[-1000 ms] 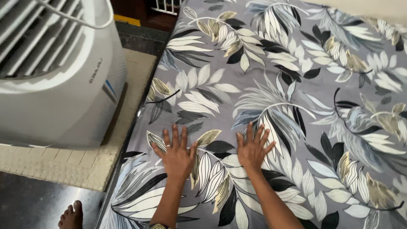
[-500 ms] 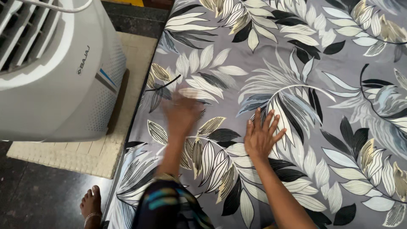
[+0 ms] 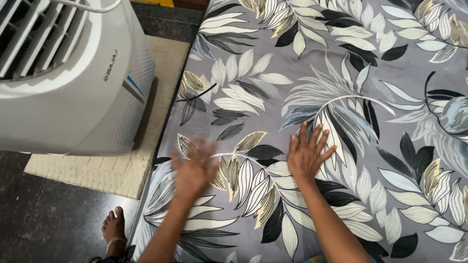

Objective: The person spreads a bedsheet over a mattress, smoothing it out by hand and tucking the edges under the mattress.

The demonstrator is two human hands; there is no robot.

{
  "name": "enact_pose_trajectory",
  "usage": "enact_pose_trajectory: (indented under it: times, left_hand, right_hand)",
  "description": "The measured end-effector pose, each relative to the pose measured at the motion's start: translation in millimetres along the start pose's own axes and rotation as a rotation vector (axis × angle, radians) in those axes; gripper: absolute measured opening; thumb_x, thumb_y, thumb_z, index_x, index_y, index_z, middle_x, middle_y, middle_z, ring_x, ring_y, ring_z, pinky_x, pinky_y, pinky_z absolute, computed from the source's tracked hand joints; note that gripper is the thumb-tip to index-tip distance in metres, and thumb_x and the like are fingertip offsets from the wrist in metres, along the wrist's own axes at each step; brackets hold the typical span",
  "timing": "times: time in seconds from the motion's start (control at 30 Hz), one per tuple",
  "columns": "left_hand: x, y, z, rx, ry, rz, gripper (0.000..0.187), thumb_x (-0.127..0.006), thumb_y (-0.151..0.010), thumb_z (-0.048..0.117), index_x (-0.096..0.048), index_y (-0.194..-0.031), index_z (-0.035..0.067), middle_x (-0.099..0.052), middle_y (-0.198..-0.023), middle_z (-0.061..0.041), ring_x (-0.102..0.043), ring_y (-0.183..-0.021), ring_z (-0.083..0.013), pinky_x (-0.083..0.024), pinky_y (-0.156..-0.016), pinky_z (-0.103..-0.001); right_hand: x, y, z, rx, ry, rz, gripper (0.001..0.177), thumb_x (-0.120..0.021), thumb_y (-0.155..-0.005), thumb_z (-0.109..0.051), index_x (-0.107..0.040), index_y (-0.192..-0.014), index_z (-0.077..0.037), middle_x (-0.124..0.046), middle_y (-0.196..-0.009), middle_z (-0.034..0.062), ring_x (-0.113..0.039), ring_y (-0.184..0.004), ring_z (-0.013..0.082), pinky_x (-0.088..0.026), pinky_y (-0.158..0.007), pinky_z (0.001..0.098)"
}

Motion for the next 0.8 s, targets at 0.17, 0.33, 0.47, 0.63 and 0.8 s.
enact_pose_trajectory:
  times: [0.17, 0.33, 0.47, 0.63, 0.8]
  left_hand:
    - [18.4, -18.3, -73.1, 0.354, -0.028, -0.175, 0.062, -0.043, -0.103, 0.054, -0.037, -0.16, 0.03, -0.029, -0.165, -0.012, -0.024, -0.155, -0.0326, -0.013, -0.118, -0.072]
    - [29.8, -41.7, -2.7, 0.299, 0.16, 0.21, 0.073, -0.052, -0.1, 0.042, -0.033, -0.159, 0.003, -0.029, -0.166, -0.026, -0.022, -0.155, -0.0408, -0.011, -0.118, -0.07]
    - [1.1, -39.8, 146.4, 0.104, 0.377, 0.085, 0.073, -0.053, -0.097, 0.046, -0.037, -0.157, 0.006, -0.027, -0.164, -0.023, -0.017, -0.155, -0.0376, -0.005, -0.12, -0.065]
    - [-37.6, -30.8, 209.3, 0.061, 0.288, -0.049, 0.069, -0.045, -0.101, 0.05, -0.039, -0.154, 0.006, -0.026, -0.168, -0.016, -0.018, -0.156, -0.0312, -0.005, -0.122, -0.063]
    - [-39.1, -28.5, 210.4, 0.116, 0.202, -0.05, 0.065, -0.038, -0.101, 0.052, -0.039, -0.156, 0.016, -0.025, -0.168, -0.008, -0.02, -0.155, -0.0308, -0.006, -0.122, -0.061]
  right_hand:
    - [1.9, 1.2, -1.4, -0.007, 0.001, -0.008, 0.059, -0.036, -0.108, -0.047, -0.038, -0.161, -0.022, -0.026, -0.166, 0.0266, -0.015, -0.155, 0.0462, -0.003, -0.114, 0.0763]
    - [-0.8, -2.0, 2.1, -0.03, 0.041, -0.003, 0.059, -0.035, -0.109, -0.048, -0.037, -0.161, -0.019, -0.026, -0.165, 0.0255, -0.015, -0.155, 0.0455, -0.001, -0.114, 0.0756]
    - [-6.3, 4.2, 3.6, -0.033, 0.063, 0.03, 0.059, -0.036, -0.107, -0.048, -0.036, -0.161, -0.023, -0.026, -0.166, 0.0232, -0.015, -0.155, 0.0428, -0.002, -0.116, 0.0733]
    - [-8.5, 1.7, 1.9, -0.022, 0.098, 0.067, 0.062, -0.039, -0.105, -0.05, -0.034, -0.161, -0.024, -0.027, -0.167, 0.0202, -0.014, -0.156, 0.0408, -0.003, -0.117, 0.0745]
    - [10.2, -6.8, 4.7, -0.05, 0.1, -0.033, 0.065, -0.041, -0.104, -0.052, -0.033, -0.161, -0.022, -0.023, -0.167, 0.0223, -0.01, -0.156, 0.0427, -0.001, -0.113, 0.0769]
Point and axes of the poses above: each hand's wrist, its own y-axis away from the middle knuckle, its own x-axis out of the back of the hand, z = x × y, the point moved 3 cm from there along -y, towards the middle knuckle
